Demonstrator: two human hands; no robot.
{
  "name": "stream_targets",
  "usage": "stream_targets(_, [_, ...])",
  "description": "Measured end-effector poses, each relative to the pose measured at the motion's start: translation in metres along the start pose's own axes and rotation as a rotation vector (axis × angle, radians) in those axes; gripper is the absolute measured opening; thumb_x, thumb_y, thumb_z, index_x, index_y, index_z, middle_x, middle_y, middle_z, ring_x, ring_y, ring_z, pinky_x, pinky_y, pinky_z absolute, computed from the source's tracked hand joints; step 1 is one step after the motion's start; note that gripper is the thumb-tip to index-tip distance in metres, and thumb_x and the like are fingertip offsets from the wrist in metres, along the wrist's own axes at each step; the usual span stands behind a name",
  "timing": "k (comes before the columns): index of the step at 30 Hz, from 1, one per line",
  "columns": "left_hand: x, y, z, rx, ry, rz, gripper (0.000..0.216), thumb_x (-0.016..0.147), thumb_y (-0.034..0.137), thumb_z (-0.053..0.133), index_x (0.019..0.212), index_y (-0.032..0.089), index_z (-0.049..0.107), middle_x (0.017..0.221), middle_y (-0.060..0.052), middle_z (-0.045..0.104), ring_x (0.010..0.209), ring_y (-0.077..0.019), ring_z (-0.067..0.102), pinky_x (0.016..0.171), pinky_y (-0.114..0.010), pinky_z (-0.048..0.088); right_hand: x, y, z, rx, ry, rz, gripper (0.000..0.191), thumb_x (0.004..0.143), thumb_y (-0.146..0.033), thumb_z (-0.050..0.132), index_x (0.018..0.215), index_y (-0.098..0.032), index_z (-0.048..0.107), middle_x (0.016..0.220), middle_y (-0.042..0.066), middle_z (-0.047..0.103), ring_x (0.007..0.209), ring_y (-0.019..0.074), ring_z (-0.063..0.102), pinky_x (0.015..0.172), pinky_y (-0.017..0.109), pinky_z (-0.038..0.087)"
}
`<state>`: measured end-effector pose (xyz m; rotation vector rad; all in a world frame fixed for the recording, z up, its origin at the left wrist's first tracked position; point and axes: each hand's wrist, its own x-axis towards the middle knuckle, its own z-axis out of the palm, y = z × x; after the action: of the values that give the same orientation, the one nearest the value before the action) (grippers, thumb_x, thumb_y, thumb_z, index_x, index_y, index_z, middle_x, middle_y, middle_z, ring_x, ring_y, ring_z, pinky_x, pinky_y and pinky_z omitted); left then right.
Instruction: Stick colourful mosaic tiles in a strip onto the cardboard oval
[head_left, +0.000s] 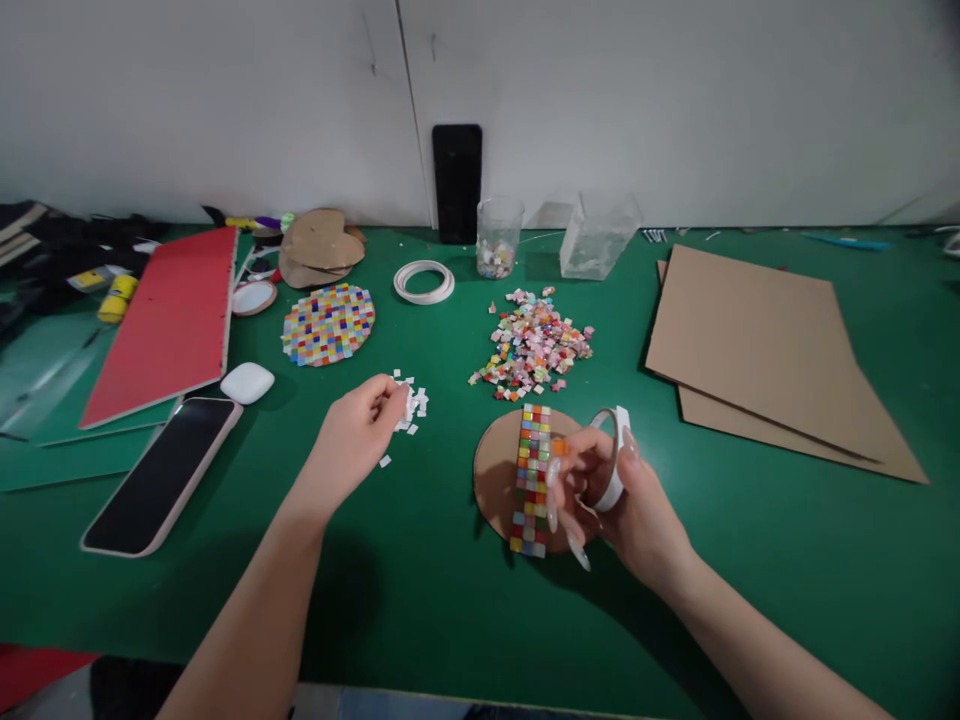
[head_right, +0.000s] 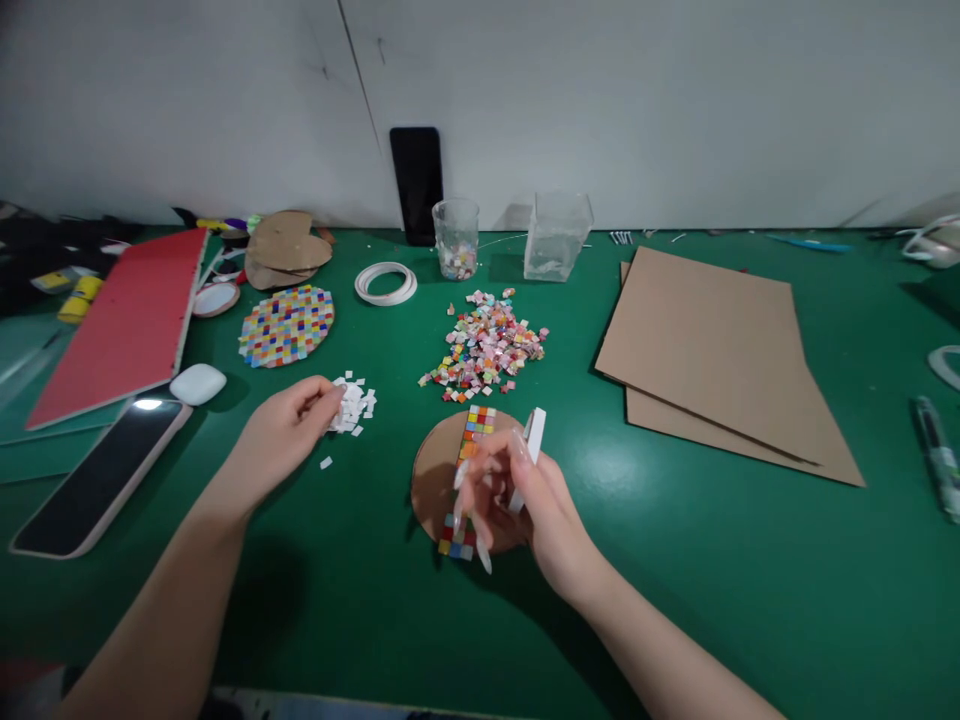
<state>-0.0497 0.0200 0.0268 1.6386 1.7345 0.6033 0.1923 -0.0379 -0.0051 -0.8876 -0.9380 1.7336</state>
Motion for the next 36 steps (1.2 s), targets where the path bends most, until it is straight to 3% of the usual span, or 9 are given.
stream_targets(3, [-0.001, 0.003, 0.005, -0.103, -0.008, 0.023, 0.035, 0.089, 0.041, 0.041, 0.062, 0.019, 0.04, 0.054, 0.005, 0.036, 0.049, -0.0097, 0.034, 0.047, -0.022, 0.026, 0.0, 0.002, -0.002, -0.033, -0.023, -0.017, 0.042, 0.085, -0.062, 0.039, 0.085, -0.022, 0.053, 0.069, 0.001, 0.061, 0.042, 0.0108, 0.05, 0.037, 0.022, 0.04])
stream_targets(8, [-0.017, 0.018, 0.033, -0.417, -0.371, 0.101, 0.038, 0.094, 0.044, 0.024, 0.071, 0.02, 0.043, 0.053, 0.007, 0.031, 0.046, -0.0092, 0.028, 0.045, -0.022, 0.025, -0.003, -0.001, 0.002, -0.162, -0.115, -0.102, 0.038, 0.09, -0.056, 0.036, 0.088, -0.022, 0.053, 0.066, -0.001, 0.055, 0.047, 0.0108, 0.048, 0.043, 0.022, 0.042])
stream_targets(12, [-0.032, 0.031, 0.051, -0.433, -0.525, 0.166, 0.033, 0.096, 0.039, 0.026, 0.074, 0.02, 0.042, 0.06, 0.006, 0.037, 0.052, -0.0091, 0.033, 0.051, -0.022, 0.03, -0.006, -0.003, 0.005, -0.342, -0.164, -0.122, 0.029, 0.092, -0.048, 0.038, 0.088, -0.022, 0.051, 0.069, -0.001, 0.049, 0.056, 0.0119, 0.047, 0.053, 0.025, 0.044])
stream_targets(23, [-0.035, 0.036, 0.055, -0.413, -0.557, 0.238, 0.029, 0.095, 0.032, 0.035, 0.071, 0.019, 0.043, 0.064, 0.006, 0.049, 0.06, -0.0074, 0.044, 0.058, -0.019, 0.036, -0.004, -0.002, 0.007, -0.357, -0.254, -0.092, 0.029, 0.095, -0.042, 0.035, 0.076, -0.021, 0.042, 0.07, 0.0, 0.047, 0.062, 0.0117, 0.045, 0.052, 0.021, 0.04])
stream_targets(30, [-0.034, 0.033, 0.057, -0.455, -0.562, 0.252, 0.028, 0.092, 0.033, 0.039, 0.069, 0.018, 0.045, 0.062, 0.005, 0.047, 0.057, -0.0076, 0.045, 0.053, -0.018, 0.036, -0.005, -0.004, 0.009, -0.305, -0.281, -0.009, 0.029, 0.094, -0.044, 0.036, 0.083, -0.02, 0.048, 0.073, 0.001, 0.051, 0.059, 0.011, 0.046, 0.051, 0.021, 0.042])
stream_targets(33, [-0.033, 0.033, 0.057, -0.449, -0.531, 0.241, 0.029, 0.091, 0.033, 0.041, 0.067, 0.018, 0.044, 0.061, 0.006, 0.043, 0.054, -0.0075, 0.041, 0.05, -0.019, 0.033, -0.004, -0.004, 0.009, -0.418, -0.183, -0.044, 0.037, 0.093, -0.047, 0.037, 0.071, -0.019, 0.047, 0.065, -0.001, 0.05, 0.053, 0.0096, 0.046, 0.047, 0.02, 0.04])
stream_targets(36, [-0.031, 0.031, 0.057, -0.426, -0.471, 0.242, 0.03, 0.091, 0.034, 0.04, 0.065, 0.018, 0.039, 0.058, 0.007, 0.034, 0.051, -0.0074, 0.032, 0.048, -0.021, 0.028, 0.0, -0.002, 0.007, -0.53, 0.082, -0.07, 0.042, 0.091, -0.049, 0.04, 0.063, -0.018, 0.048, 0.05, -0.003, 0.047, 0.042, 0.0084, 0.043, 0.04, 0.019, 0.035])
